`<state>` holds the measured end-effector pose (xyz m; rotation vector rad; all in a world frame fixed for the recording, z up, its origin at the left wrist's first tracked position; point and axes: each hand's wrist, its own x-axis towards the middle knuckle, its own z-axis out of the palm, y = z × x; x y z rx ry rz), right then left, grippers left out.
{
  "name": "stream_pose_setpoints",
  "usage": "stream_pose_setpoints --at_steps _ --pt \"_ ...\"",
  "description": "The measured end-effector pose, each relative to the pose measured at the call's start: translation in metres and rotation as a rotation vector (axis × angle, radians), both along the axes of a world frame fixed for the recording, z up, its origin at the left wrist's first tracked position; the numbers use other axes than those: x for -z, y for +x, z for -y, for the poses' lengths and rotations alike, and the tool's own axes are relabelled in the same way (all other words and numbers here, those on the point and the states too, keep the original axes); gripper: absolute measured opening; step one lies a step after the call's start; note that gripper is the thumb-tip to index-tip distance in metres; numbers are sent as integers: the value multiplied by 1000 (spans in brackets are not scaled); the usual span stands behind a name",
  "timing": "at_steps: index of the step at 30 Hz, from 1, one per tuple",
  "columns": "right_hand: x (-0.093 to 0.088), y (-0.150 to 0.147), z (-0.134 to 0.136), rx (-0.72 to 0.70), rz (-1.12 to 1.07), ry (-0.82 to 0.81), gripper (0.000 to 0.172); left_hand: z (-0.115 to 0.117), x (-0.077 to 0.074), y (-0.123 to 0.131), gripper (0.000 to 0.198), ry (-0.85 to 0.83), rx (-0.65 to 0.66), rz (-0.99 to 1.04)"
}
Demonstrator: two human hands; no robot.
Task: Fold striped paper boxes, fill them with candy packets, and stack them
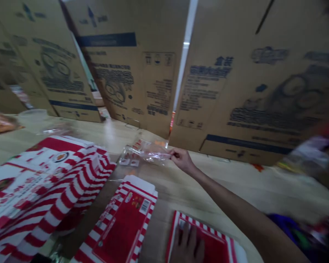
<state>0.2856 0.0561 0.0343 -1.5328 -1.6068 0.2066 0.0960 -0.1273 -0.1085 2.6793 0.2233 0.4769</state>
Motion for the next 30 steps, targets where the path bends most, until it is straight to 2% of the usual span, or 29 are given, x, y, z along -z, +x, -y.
stream_pose_setpoints --at_steps 3,5,7,9,11,13,15,17,20,23,25,30 --pt "23 53 108 37 -138 -14 13 15 17 -8 70 136 -163 154" --pt "38 85 175 104 -148 -132 14 25 19 -21 82 196 -223 114" --pt "49 113 227 167 -93 -314 15 32 17 -32 86 223 -251 11" --pt "55 136 257 230 -51 -438 16 31 12 -37 88 235 -248 -84" --pt "58 154 263 339 -34 -473 17 24 3 -33 85 242 -227 -179" --pt "61 167 249 497 -22 -486 15 11 -12 -24 85 227 -174 -296" --pt "67 175 224 638 -28 -509 14 -3 -32 -13 103 181 -76 -399" --pt "73 178 198 721 -54 -545 17 -10 -53 -3 127 121 -2 -479" --pt "81 174 168 771 -103 -552 20 -7 -76 6 139 39 43 -598" --pt "80 166 156 756 -138 -489 21 6 -81 8 133 16 58 -649" --pt "75 161 159 722 -155 -417 19 15 -80 6 128 38 -8 -623" --pt "52 151 195 618 -192 -197 10 22 -80 -8 119 112 -257 -530"
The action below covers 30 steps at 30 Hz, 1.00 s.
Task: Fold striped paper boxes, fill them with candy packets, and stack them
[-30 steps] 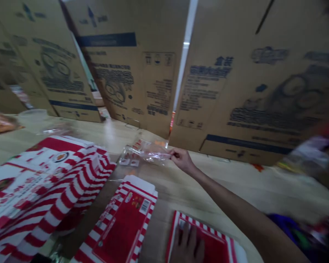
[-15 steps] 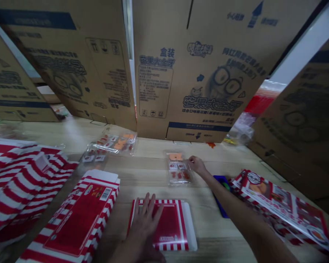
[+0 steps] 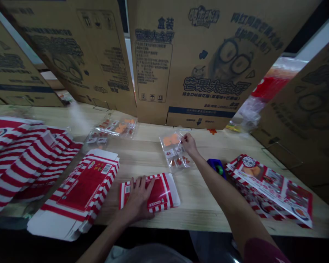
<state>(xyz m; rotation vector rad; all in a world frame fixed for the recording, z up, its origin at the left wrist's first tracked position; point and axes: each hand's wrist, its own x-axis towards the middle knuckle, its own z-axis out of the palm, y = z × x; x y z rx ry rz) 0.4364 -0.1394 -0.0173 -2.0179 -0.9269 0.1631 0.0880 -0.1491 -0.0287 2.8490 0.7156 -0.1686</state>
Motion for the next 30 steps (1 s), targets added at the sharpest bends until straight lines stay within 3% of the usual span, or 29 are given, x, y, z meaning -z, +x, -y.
stream_pose_setpoints --at_steps 6,11,16,20,25,30 --pt "-28 -6 68 -139 54 144 40 -3 1 -14 118 64 -100 49" --pt "-21 -23 100 -429 94 -15 44 -6 -3 -16 111 75 -120 120" --pt "-4 -50 107 -676 81 -145 42 -8 -5 -17 103 114 -117 188" --pt "-4 -67 103 -860 54 -261 43 -7 0 -15 103 139 -73 230" --pt "-6 -82 99 -885 179 -426 46 -7 4 -14 106 136 -49 238" --pt "4 -92 101 -884 220 -562 53 -9 5 -14 106 102 -44 214"
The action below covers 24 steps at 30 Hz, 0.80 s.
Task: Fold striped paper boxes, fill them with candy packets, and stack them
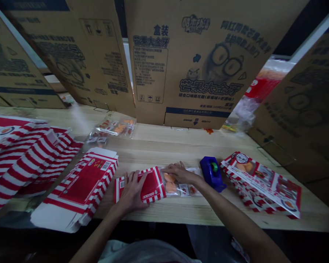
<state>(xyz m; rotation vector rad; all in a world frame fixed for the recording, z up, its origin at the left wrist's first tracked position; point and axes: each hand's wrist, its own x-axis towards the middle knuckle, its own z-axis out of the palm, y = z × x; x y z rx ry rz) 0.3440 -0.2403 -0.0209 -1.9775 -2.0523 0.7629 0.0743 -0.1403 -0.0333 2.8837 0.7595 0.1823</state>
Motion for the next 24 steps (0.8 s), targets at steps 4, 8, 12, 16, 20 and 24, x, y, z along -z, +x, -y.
stream_pose_setpoints --at_steps 4,8,12,16,20,24 --pt "7 -5 7 112 -5 147 44 0 -2 1 109 -1 -34 1" --pt "9 -8 13 165 -44 233 33 1 -2 1 109 -15 -26 5" --pt "9 -12 14 178 -87 327 30 2 -2 1 107 -16 -30 34" --pt "12 -13 13 255 -122 395 27 2 -2 2 110 -23 -24 21" --pt "16 -7 5 153 -170 242 31 2 2 0 111 -12 35 17" --pt "14 -3 -3 73 -169 129 35 3 4 0 110 -18 45 13"
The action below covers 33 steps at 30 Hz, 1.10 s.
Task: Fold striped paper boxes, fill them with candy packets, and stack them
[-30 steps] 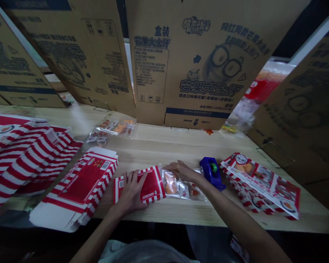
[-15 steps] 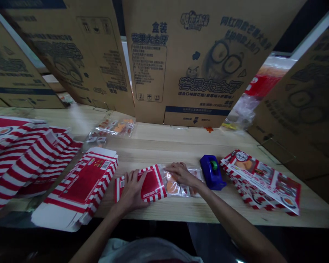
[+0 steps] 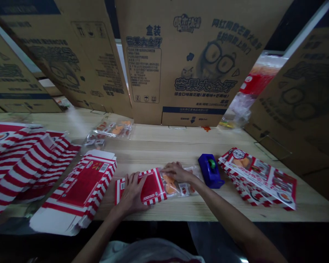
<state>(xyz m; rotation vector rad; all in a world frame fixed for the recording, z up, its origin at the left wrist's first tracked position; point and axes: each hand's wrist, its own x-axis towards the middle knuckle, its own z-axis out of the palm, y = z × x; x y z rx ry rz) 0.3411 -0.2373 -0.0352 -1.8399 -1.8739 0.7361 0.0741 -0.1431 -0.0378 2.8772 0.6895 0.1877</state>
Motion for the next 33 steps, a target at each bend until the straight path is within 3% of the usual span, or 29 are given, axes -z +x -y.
stream_pose_setpoints --at_steps 6,11,16,18,20,23,26,29,33 --pt "-1 -13 3 23 125 -108 39 0 -10 5 109 -26 5 -82" --pt "14 -31 4 101 140 0 37 1 -12 7 109 -18 -7 -123" --pt "25 -23 6 432 -216 277 21 1 -7 4 111 -12 -16 -95" --pt "24 -9 19 580 -239 365 22 1 -6 3 111 -23 -6 -90" --pt "21 8 39 730 -153 383 29 1 -7 3 111 -33 -2 -102" --pt "17 25 70 862 -97 252 44 1 -9 3 112 -40 1 -135" --pt "15 19 82 882 -266 128 49 0 -9 5 111 -46 -2 -142" --pt "17 -12 70 867 -519 129 50 3 -7 9 109 -43 11 -110" --pt "18 -66 38 660 -802 166 52 10 -4 14 114 -18 23 -98"
